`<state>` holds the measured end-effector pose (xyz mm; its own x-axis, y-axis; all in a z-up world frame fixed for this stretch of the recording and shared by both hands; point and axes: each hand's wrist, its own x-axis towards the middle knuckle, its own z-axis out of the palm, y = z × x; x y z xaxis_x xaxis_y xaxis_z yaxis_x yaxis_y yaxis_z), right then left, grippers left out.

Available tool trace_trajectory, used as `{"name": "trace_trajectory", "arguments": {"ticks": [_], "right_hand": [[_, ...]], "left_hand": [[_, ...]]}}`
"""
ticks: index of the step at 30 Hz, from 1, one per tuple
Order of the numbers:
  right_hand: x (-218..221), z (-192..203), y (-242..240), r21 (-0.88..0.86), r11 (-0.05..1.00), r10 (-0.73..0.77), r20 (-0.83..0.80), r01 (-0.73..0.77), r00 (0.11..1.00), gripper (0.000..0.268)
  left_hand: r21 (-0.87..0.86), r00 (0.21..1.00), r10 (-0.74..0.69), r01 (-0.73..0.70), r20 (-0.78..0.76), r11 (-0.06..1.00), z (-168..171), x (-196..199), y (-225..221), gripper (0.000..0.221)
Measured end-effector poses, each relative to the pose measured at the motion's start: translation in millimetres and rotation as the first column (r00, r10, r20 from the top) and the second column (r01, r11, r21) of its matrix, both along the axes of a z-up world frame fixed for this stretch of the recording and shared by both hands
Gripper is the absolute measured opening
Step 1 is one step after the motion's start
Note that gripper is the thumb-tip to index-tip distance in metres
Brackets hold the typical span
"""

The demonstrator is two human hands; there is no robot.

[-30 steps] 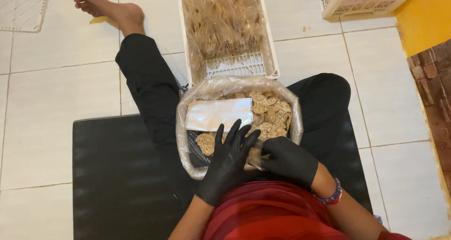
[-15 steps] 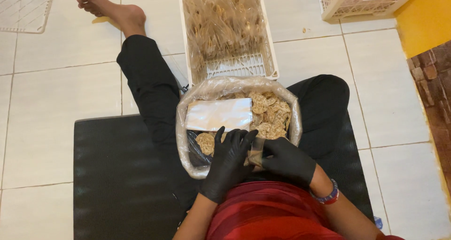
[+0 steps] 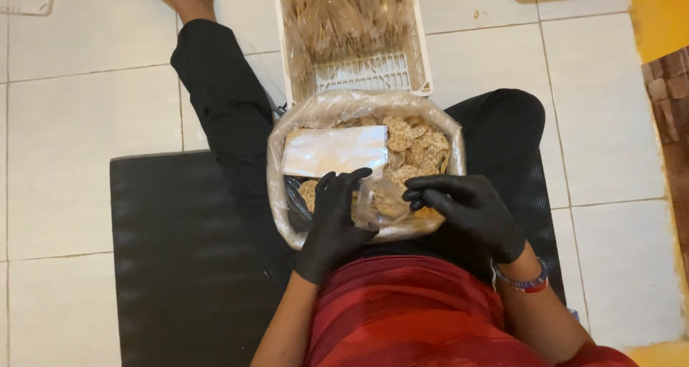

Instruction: Packaging individual crackers into plastic bags

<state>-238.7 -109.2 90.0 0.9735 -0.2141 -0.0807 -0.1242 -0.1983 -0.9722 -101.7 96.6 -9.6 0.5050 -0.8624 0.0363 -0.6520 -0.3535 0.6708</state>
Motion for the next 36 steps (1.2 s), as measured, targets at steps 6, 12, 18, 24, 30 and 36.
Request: {"name": "trace_trajectory", "arguments": {"ticks": [6,12,18,24,30,36], "right_hand": [[7.9,-21.3,-1.1,0.196,0.912,-0.356,-0.061,0.361,0.932,0.022],[18.1,-33.6,2.7,0.205,0.908,-0.363,-0.046,0.365,0.931,0.022],[20.9,-93.0,-21.0,-0.409,0.904,-0.081,0.121,0.124,0.989,0.018],[20.4,-127.9,-18.8,-0.773,0.583,-0.019,-0.320,-0.249,0.947,0.060],[22.8,-150.0,-29.2,-0.629,0.774,-0.038,-0.160,-0.072,0.986,0.055],[28.4,-166.0,-43.4,-0.513,0.811,-0.308,0.031,0.280,0.951,0.038]], "left_hand": [[-0.208,0.619,0.093,-0.397,-0.780,0.894,23.6,11.8,0.9,0.085],[-0.583,0.393,-0.434,-0.461,-0.810,0.669,-36.4,29.4,-7.0,0.093],[-0.625,0.021,-0.714,-0.502,-0.700,0.598,-43.1,37.1,-6.0,0.104],[-0.183,0.554,0.070,-0.388,-0.829,0.903,7.0,40.9,13.2,0.102],[-0.303,0.874,0.031,-0.201,-0.485,0.932,4.5,34.2,10.7,0.099],[-0.376,0.881,0.006,-0.207,-0.472,0.903,9.1,26.5,12.6,0.095]]}}
